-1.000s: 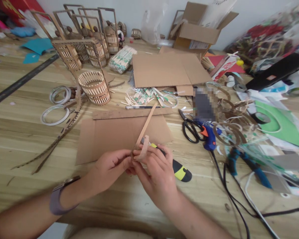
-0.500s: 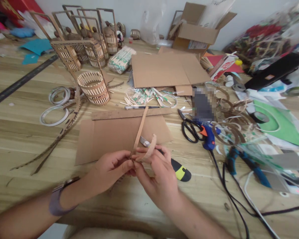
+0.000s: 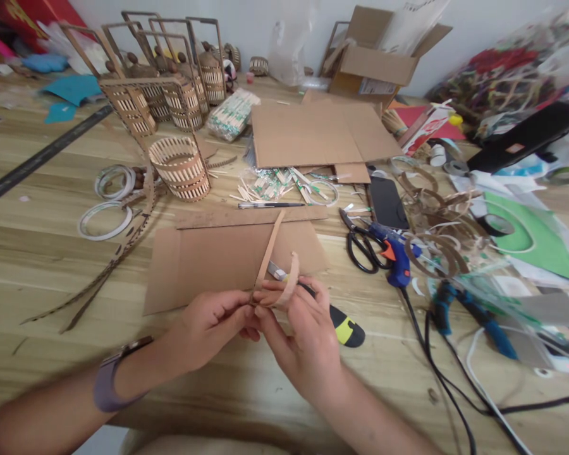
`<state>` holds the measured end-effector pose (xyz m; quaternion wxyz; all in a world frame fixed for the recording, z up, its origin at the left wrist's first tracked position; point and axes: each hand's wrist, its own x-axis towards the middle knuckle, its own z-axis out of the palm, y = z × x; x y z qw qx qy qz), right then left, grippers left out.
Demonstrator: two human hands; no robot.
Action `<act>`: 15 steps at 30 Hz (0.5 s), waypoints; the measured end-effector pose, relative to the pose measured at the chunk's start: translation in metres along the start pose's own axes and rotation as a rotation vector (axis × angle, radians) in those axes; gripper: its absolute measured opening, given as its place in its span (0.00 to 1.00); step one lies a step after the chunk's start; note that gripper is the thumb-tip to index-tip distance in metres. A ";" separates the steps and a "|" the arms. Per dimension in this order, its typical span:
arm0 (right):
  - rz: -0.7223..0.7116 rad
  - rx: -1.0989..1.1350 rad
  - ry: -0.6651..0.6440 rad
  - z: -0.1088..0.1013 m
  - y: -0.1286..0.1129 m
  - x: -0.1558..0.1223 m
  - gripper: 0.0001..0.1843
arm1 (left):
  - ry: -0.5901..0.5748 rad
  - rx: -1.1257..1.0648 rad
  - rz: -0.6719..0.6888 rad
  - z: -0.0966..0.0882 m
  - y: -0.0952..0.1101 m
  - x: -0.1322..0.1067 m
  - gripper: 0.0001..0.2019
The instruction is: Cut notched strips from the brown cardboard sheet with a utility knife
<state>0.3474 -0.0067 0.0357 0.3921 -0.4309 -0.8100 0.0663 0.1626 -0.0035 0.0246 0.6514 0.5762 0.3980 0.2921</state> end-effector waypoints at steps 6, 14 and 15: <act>0.093 0.014 0.003 -0.003 0.000 0.001 0.07 | -0.021 0.007 0.001 -0.001 0.000 -0.002 0.17; -0.039 0.030 0.039 0.004 -0.002 -0.001 0.08 | 0.033 -0.063 -0.029 0.000 -0.002 0.003 0.20; -0.039 0.025 0.043 0.005 -0.002 -0.002 0.09 | 0.036 -0.072 -0.034 0.000 -0.001 0.003 0.19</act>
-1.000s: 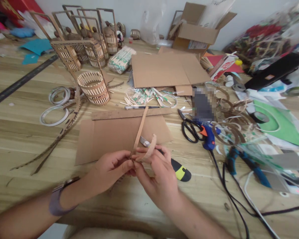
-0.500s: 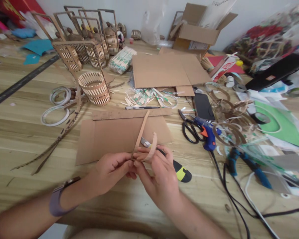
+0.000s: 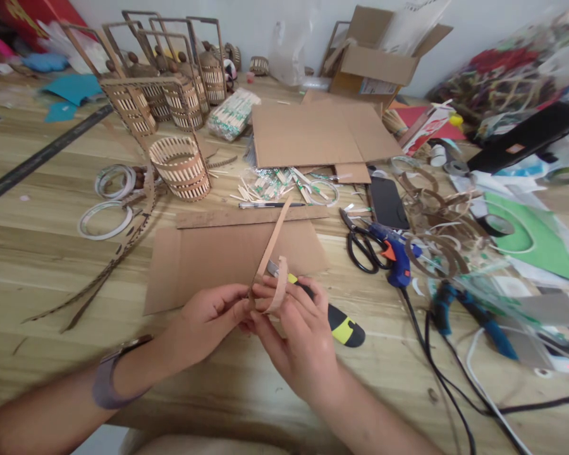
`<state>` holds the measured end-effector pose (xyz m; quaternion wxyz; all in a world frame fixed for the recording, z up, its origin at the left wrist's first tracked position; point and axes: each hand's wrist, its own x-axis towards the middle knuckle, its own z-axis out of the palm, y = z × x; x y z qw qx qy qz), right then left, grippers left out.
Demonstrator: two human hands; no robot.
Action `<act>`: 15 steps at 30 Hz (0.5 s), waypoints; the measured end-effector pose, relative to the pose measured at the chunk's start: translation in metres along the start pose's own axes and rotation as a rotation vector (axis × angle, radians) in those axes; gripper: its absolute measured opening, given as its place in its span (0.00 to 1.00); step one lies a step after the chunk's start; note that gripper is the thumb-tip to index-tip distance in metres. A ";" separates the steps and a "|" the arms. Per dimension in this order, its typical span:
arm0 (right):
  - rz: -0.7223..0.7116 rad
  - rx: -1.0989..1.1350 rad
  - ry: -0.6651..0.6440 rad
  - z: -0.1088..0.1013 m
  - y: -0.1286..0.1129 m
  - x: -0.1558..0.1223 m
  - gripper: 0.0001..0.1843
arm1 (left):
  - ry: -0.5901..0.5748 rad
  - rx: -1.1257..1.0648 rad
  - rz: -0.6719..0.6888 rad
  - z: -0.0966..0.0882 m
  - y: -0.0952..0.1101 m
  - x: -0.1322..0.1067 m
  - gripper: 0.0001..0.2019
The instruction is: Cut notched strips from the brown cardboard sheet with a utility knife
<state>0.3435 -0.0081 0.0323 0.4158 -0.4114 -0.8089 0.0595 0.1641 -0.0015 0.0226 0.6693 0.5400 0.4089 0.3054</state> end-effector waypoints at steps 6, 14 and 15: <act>0.016 -0.037 -0.014 -0.001 0.001 -0.001 0.11 | -0.012 -0.011 -0.032 0.003 0.006 -0.002 0.17; 0.016 -0.049 -0.042 -0.006 0.000 0.002 0.09 | -0.014 -0.014 -0.014 0.002 0.001 -0.001 0.16; 0.005 -0.035 -0.040 -0.005 0.000 0.002 0.09 | -0.020 -0.027 -0.009 0.002 0.000 -0.001 0.17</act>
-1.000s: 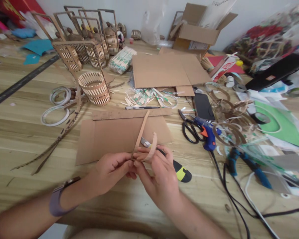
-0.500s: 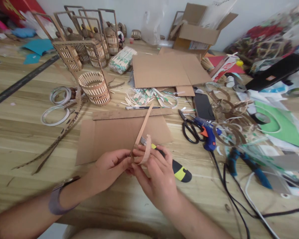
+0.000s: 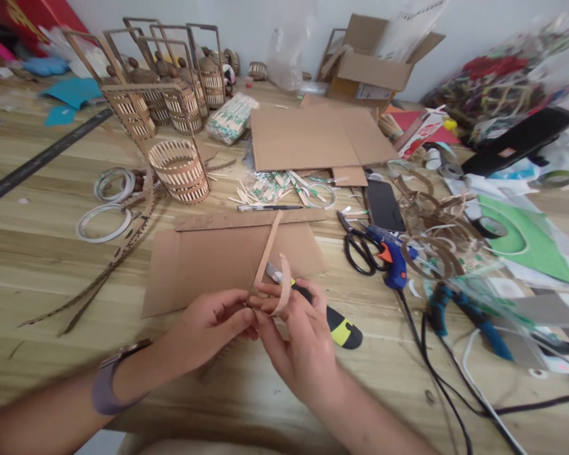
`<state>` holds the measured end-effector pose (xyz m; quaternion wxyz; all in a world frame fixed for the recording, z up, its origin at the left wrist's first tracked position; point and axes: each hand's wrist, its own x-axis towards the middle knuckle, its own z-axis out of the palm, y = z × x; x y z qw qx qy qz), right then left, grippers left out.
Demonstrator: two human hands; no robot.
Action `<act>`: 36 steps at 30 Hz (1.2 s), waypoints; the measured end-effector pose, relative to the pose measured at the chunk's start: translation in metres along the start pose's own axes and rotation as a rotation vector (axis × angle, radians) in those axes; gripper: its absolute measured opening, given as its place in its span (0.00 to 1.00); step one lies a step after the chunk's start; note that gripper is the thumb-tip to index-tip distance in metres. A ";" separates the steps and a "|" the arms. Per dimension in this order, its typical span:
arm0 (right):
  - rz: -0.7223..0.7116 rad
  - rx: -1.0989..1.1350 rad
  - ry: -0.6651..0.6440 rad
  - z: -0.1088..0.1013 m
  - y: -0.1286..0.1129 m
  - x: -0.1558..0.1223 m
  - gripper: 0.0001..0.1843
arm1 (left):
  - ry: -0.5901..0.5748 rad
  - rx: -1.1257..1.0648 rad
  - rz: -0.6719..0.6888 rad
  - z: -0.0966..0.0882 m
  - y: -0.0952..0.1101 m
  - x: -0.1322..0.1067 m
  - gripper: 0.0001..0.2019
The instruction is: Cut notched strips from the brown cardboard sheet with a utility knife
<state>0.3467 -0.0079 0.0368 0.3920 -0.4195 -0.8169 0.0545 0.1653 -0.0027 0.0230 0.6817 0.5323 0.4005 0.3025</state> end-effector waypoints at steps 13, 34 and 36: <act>0.021 0.000 -0.009 0.005 0.002 -0.004 0.06 | -0.006 0.044 0.003 0.000 0.003 -0.002 0.16; 0.021 0.002 -0.002 0.010 0.003 -0.008 0.06 | -0.005 0.057 0.013 -0.002 -0.002 0.001 0.18; 0.022 0.009 -0.001 0.009 0.003 -0.008 0.06 | -0.008 0.057 0.008 -0.002 0.000 0.000 0.17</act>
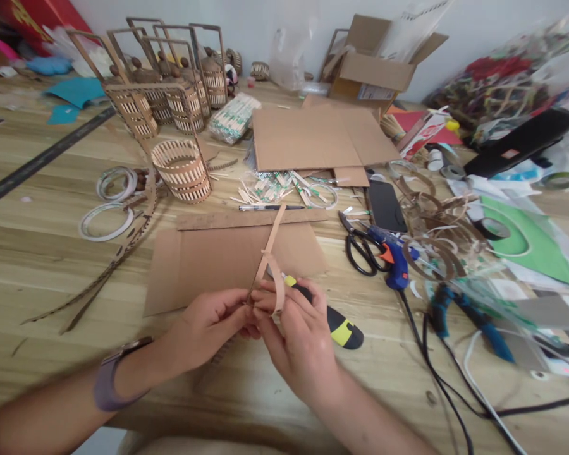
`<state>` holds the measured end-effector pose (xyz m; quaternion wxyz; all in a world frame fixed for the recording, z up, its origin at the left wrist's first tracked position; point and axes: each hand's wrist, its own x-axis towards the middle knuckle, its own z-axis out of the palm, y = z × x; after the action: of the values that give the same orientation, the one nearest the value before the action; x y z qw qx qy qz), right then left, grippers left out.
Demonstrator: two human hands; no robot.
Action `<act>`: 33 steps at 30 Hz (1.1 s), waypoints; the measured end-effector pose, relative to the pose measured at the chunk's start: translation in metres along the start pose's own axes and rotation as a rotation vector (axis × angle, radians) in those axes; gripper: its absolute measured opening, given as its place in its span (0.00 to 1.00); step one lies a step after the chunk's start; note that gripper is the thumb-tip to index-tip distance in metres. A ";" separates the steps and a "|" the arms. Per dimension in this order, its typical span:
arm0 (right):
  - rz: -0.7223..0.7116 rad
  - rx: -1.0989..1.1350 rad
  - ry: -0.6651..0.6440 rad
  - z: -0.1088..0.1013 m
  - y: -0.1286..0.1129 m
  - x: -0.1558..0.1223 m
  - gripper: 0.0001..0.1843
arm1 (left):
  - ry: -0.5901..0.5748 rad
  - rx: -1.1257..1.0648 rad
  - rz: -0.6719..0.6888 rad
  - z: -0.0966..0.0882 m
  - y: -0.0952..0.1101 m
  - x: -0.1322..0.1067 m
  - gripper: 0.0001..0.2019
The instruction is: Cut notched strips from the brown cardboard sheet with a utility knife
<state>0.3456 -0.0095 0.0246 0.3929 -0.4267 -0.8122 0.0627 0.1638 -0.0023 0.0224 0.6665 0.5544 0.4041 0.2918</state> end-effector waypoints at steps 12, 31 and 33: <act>0.034 0.002 0.000 -0.007 -0.001 0.008 0.06 | -0.010 -0.009 -0.003 0.001 0.000 0.000 0.17; 0.009 -0.014 -0.001 -0.005 -0.002 0.005 0.07 | -0.010 -0.026 -0.015 0.001 0.005 0.000 0.16; 0.027 -0.039 -0.009 -0.007 -0.002 0.007 0.07 | -0.021 -0.021 -0.015 0.001 0.006 -0.001 0.15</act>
<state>0.3471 -0.0069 0.0346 0.3801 -0.4448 -0.8092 0.0540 0.1645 -0.0021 0.0287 0.6785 0.5473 0.3985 0.2850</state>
